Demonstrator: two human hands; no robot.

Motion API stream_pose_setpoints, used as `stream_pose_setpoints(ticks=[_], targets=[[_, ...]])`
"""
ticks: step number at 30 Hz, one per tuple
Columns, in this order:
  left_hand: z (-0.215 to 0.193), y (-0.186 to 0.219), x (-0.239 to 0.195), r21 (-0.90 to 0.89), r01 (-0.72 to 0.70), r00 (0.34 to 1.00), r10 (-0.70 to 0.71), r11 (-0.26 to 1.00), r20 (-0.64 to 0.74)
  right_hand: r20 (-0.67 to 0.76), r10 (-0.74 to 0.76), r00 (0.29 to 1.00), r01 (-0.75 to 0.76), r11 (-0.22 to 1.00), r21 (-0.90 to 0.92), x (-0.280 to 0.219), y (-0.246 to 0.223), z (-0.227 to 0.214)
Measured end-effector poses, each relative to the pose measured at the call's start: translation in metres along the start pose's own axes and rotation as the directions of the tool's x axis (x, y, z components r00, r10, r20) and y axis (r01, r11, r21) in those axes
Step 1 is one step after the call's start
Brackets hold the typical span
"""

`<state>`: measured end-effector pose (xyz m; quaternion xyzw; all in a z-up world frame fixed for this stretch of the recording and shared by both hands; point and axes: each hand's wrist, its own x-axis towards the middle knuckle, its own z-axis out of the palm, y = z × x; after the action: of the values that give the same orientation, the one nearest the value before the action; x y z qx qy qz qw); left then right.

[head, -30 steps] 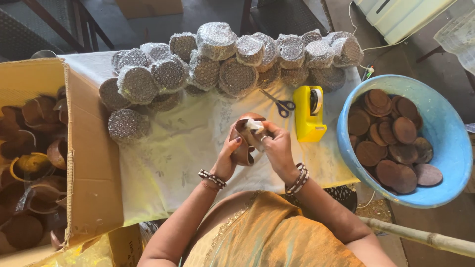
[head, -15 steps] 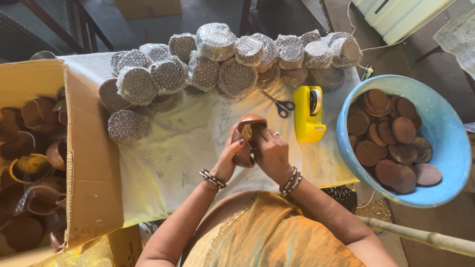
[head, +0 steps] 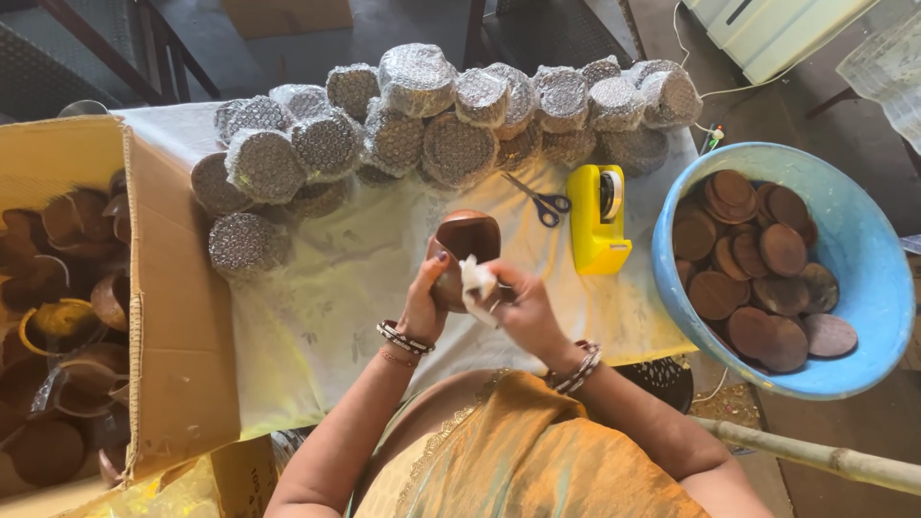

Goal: The person wraps a small brown clay pot in bubble wrap and secures it with tape. They then wipe another pot with a white cloth and place it on the table. Finally, they pick up two flat brown clay discs from a blue basin and place them on the table.

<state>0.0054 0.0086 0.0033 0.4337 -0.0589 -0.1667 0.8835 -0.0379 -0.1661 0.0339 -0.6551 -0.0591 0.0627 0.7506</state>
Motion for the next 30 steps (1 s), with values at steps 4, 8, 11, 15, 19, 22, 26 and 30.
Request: stream_pose_setpoints(ticks=[4, 8, 11, 15, 19, 22, 26, 30], targets=[[-0.01, 0.002, -0.002, -0.218, 0.022, 0.999, -0.032, 0.976, -0.044, 0.183, -0.392, 0.902, 0.405, 0.617, -0.675, -0.006, -0.009, 0.003], [-0.035, -0.017, -0.001, -0.373, 0.102, 0.99, -0.131, 0.922, -0.053, 0.168, -0.468, 0.868, 0.343, 0.319, -0.883, 0.004, -0.005, -0.015], [-0.012, 0.0, -0.008, -0.264, 0.15, 0.988, -0.152, 0.953, 0.012, 0.132, -0.658, 0.742, 0.378, 0.247, -0.892, 0.008, -0.048, -0.001], [0.007, 0.007, -0.012, -0.174, 0.169, 0.984, -0.156, 0.97, 0.083, 0.153, -0.739, 0.656, 0.387, 0.156, -0.909, 0.012, -0.06, 0.005], [0.001, 0.004, -0.014, -0.139, 0.185, 0.977, -0.167, 0.973, 0.132, 0.07, -0.648, 0.759, 0.308, 0.262, -0.915, 0.016, -0.041, -0.006], [-0.004, 0.005, -0.013, -0.144, 0.164, 0.983, -0.148, 0.976, 0.112, -0.13, -0.398, 0.908, 0.133, 0.57, -0.811, 0.018, -0.022, -0.017], [-0.03, -0.018, -0.002, -0.258, 0.185, 0.98, -0.198, 0.948, -0.023, -0.097, 0.001, 0.995, -0.079, 0.599, -0.797, 0.017, -0.004, -0.03], [-0.074, -0.064, 0.011, -0.387, 0.16, 0.98, -0.192, 0.908, -0.045, -0.074, -0.135, 0.988, -0.007, 0.437, -0.9, 0.01, 0.034, -0.056]])
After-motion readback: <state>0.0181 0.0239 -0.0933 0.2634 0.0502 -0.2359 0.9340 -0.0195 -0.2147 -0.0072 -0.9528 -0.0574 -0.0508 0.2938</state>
